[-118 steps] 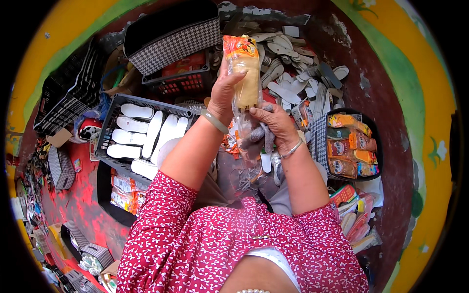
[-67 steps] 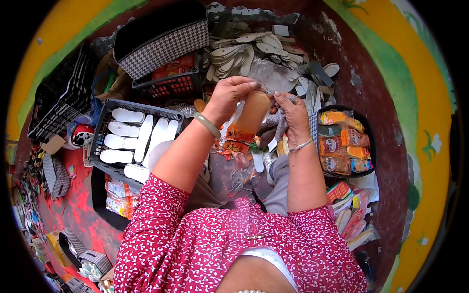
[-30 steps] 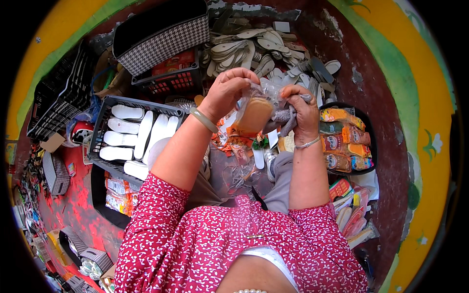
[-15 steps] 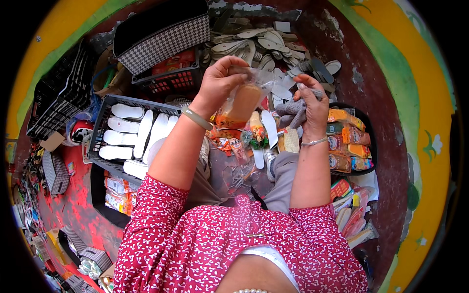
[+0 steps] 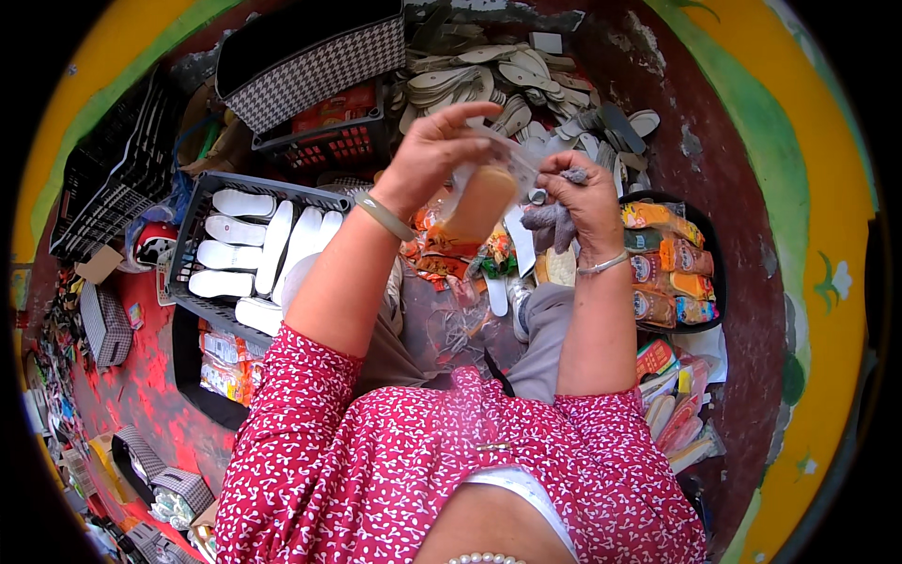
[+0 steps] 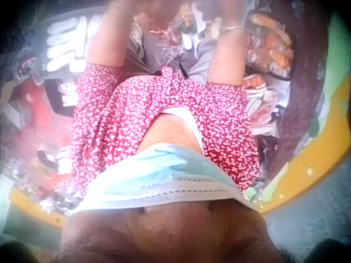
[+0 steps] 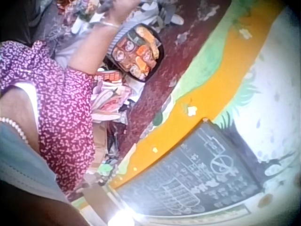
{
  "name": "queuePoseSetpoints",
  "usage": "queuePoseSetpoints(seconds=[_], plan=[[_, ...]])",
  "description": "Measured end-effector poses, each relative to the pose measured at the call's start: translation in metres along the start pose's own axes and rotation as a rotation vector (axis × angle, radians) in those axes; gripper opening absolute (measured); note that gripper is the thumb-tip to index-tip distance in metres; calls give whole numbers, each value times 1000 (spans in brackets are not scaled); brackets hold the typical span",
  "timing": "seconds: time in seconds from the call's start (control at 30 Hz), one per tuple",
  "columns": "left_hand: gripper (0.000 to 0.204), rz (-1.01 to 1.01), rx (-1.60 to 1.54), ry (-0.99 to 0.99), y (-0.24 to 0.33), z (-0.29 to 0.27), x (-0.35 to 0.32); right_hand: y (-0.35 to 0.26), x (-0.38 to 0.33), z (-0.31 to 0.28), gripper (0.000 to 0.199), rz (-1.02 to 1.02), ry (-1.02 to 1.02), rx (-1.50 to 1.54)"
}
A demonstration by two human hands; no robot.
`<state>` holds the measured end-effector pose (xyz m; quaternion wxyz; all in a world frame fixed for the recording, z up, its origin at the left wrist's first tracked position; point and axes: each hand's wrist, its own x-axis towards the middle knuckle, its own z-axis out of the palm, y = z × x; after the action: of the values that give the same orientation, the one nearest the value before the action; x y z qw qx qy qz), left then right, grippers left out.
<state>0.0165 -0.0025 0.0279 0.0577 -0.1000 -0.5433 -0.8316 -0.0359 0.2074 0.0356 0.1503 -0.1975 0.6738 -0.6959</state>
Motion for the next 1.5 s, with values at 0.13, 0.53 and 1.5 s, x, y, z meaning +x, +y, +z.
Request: queuePoseSetpoints(seconds=[0.13, 0.53, 1.5], plan=[[29, 226, -227, 276, 28, -47, 7, 6, 5, -32, 15, -40, 145, -83], [35, 109, -47, 163, -7, -2, 2, 5, 5, 17, 36, 167, -23, 318], [37, -490, -52, -240, -28, 4, -1, 17, 9, -42, 14, 162, 342, 627]])
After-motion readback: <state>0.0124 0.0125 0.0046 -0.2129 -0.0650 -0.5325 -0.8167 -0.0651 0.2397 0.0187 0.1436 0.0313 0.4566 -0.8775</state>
